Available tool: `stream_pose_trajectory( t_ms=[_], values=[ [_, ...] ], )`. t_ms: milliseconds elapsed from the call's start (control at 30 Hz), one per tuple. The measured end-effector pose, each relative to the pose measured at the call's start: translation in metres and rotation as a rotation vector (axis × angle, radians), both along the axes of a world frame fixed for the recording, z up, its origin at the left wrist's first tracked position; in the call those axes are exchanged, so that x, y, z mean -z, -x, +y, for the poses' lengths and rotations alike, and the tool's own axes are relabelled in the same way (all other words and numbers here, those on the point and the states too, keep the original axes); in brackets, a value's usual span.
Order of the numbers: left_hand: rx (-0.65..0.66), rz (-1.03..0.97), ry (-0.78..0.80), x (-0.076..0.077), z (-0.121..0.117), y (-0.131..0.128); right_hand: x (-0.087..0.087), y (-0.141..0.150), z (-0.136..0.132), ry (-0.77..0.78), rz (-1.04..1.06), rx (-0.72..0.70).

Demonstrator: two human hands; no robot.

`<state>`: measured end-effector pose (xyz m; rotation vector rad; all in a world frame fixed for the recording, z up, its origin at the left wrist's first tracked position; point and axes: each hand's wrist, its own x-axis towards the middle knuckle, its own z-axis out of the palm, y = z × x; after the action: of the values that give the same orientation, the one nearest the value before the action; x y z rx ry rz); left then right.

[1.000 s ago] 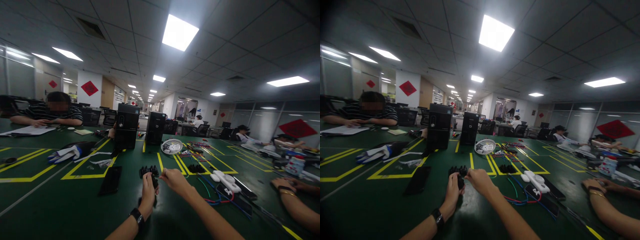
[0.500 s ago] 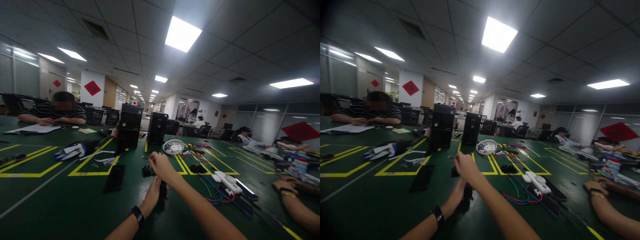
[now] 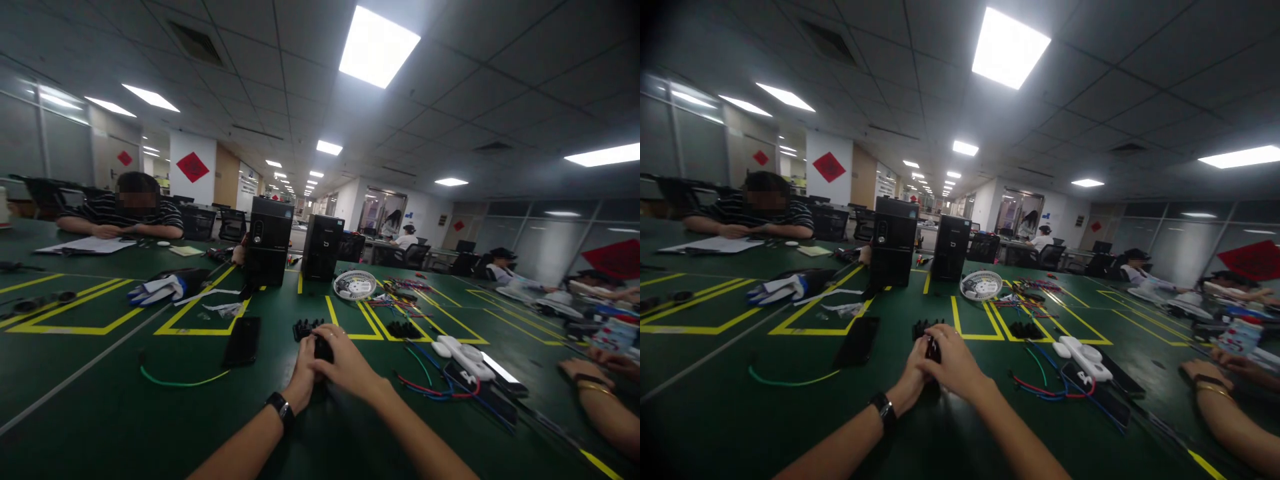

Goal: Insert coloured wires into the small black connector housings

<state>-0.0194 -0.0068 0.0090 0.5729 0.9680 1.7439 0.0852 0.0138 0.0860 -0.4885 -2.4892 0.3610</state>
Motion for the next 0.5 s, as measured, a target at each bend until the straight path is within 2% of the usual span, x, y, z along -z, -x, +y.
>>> stream_pose_trajectory(
  t_ms=[67, 167, 367, 500],
  values=[
    [-0.025, 0.072, 0.064, 0.002, 0.002, -0.001, 0.011, -0.023, 0.018, 0.065, -0.038, -0.046],
    [-0.011, 0.157, 0.095, 0.0, 0.003, -0.003, 0.021, -0.037, 0.045, 0.058, -0.07, -0.096],
    [-0.033, 0.248, 0.092, -0.007, 0.001, -0.008, 0.031, -0.036, 0.128, 0.038, -0.182, 0.166],
    [-0.017, 0.292, 0.069, -0.006, 0.003, -0.012, 0.045, -0.022, 0.159, 0.054, -0.227, 0.195]
  ],
)
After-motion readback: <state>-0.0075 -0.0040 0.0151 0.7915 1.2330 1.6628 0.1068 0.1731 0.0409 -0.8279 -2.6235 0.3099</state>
